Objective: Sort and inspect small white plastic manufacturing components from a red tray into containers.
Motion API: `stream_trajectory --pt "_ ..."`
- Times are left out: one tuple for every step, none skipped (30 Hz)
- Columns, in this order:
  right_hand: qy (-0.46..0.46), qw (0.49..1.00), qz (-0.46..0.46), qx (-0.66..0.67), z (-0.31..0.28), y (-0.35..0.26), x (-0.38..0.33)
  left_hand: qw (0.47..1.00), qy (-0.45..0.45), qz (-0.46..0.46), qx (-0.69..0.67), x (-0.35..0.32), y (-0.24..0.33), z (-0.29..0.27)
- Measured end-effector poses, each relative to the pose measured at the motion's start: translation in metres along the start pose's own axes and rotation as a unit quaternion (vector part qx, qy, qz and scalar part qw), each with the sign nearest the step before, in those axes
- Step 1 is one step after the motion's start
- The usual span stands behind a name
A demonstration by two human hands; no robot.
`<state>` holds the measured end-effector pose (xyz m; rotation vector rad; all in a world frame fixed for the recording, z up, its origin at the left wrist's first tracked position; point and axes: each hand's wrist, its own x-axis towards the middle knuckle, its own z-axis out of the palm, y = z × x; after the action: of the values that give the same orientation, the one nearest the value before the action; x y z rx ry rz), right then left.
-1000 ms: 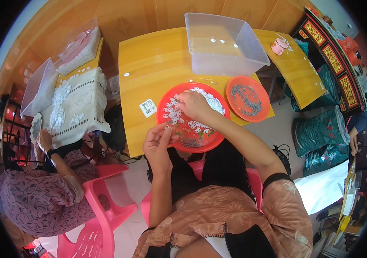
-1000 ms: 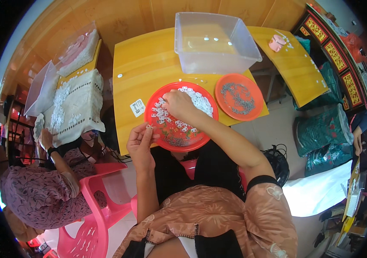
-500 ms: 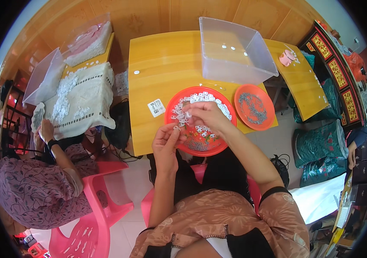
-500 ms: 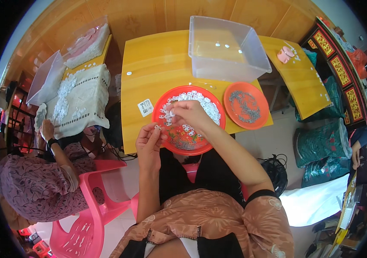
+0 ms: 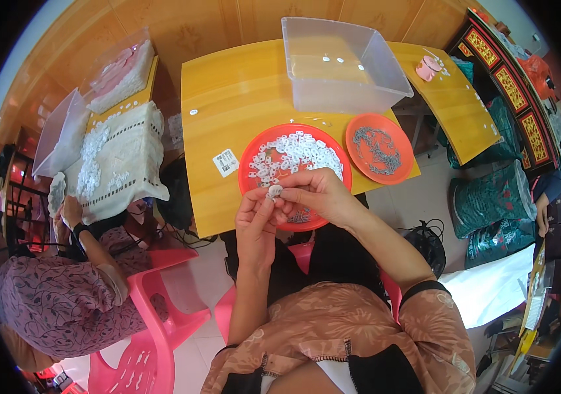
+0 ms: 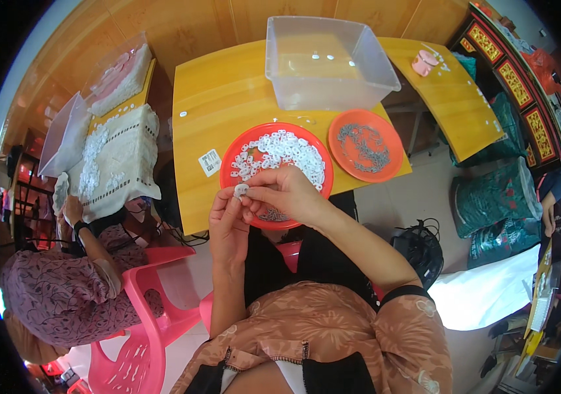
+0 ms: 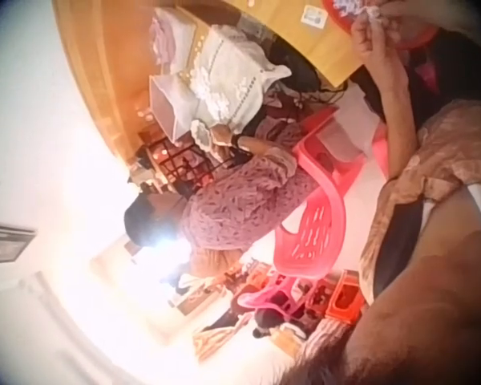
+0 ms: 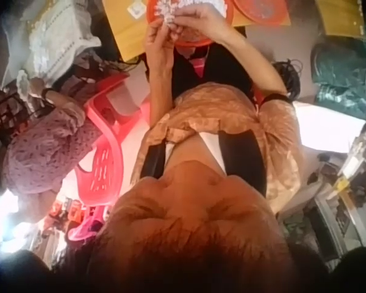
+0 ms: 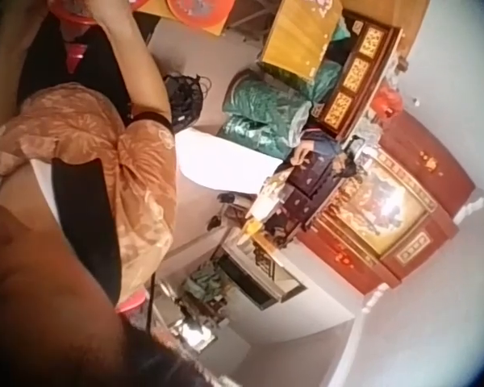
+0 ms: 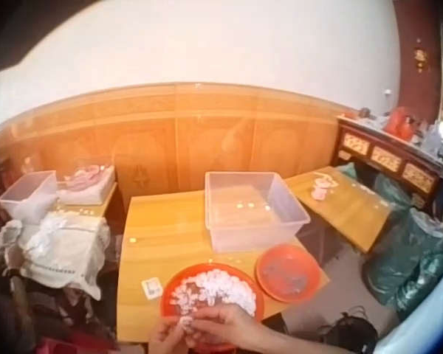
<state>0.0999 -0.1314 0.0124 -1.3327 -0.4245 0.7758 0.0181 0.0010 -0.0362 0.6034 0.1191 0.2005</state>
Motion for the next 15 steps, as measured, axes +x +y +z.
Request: stream_trajectory --pt "0.011 1.000 -0.007 0.005 0.001 0.002 -0.001 1.000 0.004 0.005 0.015 -0.002 0.001 0.003" --pt "0.014 1.000 -0.007 0.006 0.001 0.002 -0.002 0.999 0.009 0.010 0.030 -0.003 0.001 0.006" --pt "0.005 1.000 0.004 0.015 0.001 0.001 -0.003 0.999 0.008 0.008 0.030 -0.003 0.002 0.007" --pt "-0.003 1.000 0.015 0.023 0.002 0.000 -0.004 0.999 0.013 0.017 0.037 -0.004 0.003 0.007" --pt "-0.001 1.000 0.015 0.023 0.004 -0.002 -0.005 0.999 0.019 0.027 0.043 -0.004 0.003 0.008" --pt "0.016 0.999 0.015 0.035 0.007 -0.003 -0.006 0.999 0.018 0.025 0.043 -0.005 0.004 0.010" --pt "0.034 0.998 0.015 0.046 0.009 -0.004 -0.007 0.995 0.032 0.043 0.081 -0.006 0.005 0.014" --pt "0.037 0.998 0.015 0.045 0.008 -0.004 -0.007 0.990 0.047 0.061 0.118 -0.006 0.005 0.016" --pt "0.043 0.998 0.017 0.050 0.007 -0.004 -0.007 0.990 0.045 0.059 0.118 -0.005 0.005 0.017" --pt "0.048 0.997 0.020 0.054 0.007 -0.004 -0.007 0.982 0.053 0.086 0.162 -0.005 0.004 0.017" --pt "0.050 0.997 0.020 0.055 0.007 -0.004 -0.007 0.970 0.060 0.113 0.205 -0.005 0.004 0.017" --pt "0.055 0.996 0.025 0.062 0.008 -0.004 -0.006 0.971 0.060 0.112 0.205 -0.005 0.004 0.016" --pt "0.060 0.995 0.029 0.070 0.008 -0.004 -0.006 0.965 0.069 0.121 0.220 -0.004 0.005 0.016" --pt "0.061 0.995 0.030 0.071 0.009 -0.003 -0.006 0.960 0.078 0.130 0.235 -0.004 0.005 0.016" --pt "0.063 0.995 0.031 0.070 0.009 -0.002 -0.006 0.960 0.078 0.129 0.235 -0.004 0.005 0.017"
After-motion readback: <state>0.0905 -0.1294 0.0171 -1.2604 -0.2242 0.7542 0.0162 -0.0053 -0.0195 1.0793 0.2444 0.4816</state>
